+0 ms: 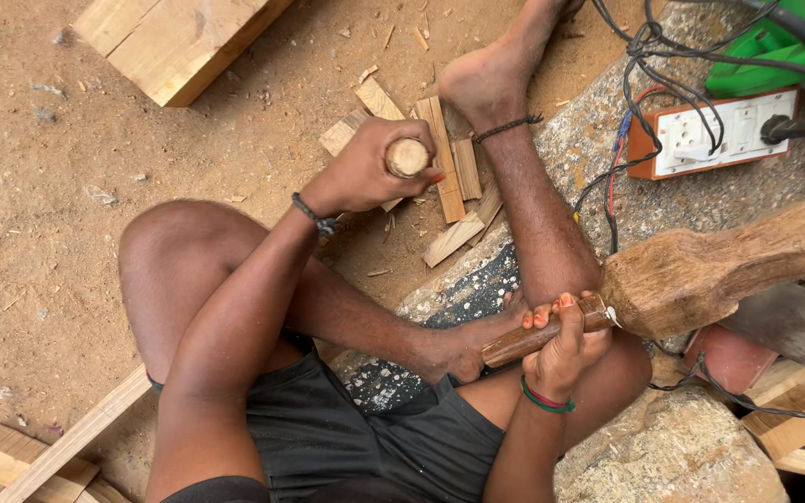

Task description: The person sits on the ground and uses a chisel and wooden mallet to carve a small piece of wood held between their legs. They repeatedly strike the chisel to remove wood shavings and shape the piece.

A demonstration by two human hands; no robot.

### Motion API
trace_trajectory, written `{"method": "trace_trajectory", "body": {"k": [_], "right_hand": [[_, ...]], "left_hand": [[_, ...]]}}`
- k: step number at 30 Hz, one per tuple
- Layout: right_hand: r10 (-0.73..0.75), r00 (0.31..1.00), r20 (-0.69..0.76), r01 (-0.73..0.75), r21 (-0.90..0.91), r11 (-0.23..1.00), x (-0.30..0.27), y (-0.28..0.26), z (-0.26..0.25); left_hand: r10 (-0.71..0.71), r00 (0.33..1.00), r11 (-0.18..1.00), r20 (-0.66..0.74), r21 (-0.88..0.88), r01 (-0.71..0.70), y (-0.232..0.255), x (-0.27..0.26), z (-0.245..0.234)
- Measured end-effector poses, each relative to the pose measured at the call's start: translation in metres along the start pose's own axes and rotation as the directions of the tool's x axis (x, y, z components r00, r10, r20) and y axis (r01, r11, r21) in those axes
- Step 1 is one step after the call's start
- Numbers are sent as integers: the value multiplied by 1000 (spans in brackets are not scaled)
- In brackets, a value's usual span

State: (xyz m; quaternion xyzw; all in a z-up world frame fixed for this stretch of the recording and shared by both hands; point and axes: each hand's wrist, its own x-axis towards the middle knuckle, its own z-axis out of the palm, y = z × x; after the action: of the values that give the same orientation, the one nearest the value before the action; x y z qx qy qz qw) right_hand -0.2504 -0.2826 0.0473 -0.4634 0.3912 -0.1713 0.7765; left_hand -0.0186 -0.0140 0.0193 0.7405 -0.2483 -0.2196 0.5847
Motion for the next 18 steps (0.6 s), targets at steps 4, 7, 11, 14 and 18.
{"method": "trace_trajectory", "body": {"k": [4, 7, 11, 14, 18], "right_hand": [[-127, 991, 35, 129, -64, 990, 3, -1, 2], [-139, 990, 20, 140, -102, 985, -1, -10, 7], [-189, 982, 14, 189, -115, 975, -11, -23, 30], [-248, 967, 64, 253, -109, 961, -15, -37, 52], [-434, 870, 232, 465, -95, 880, -18, -83, 71]], "left_hand": [[-104, 995, 993, 7, -57, 104, -7, 8, 4], [-64, 998, 994, -1, -83, 64, -14, 6, 2], [80, 996, 997, -34, 23, -80, -12, 5, 0], [-64, 997, 990, -35, -130, 59, -12, 3, -3], [-38, 999, 999, -33, -28, 38, -16, -1, -3]]}}
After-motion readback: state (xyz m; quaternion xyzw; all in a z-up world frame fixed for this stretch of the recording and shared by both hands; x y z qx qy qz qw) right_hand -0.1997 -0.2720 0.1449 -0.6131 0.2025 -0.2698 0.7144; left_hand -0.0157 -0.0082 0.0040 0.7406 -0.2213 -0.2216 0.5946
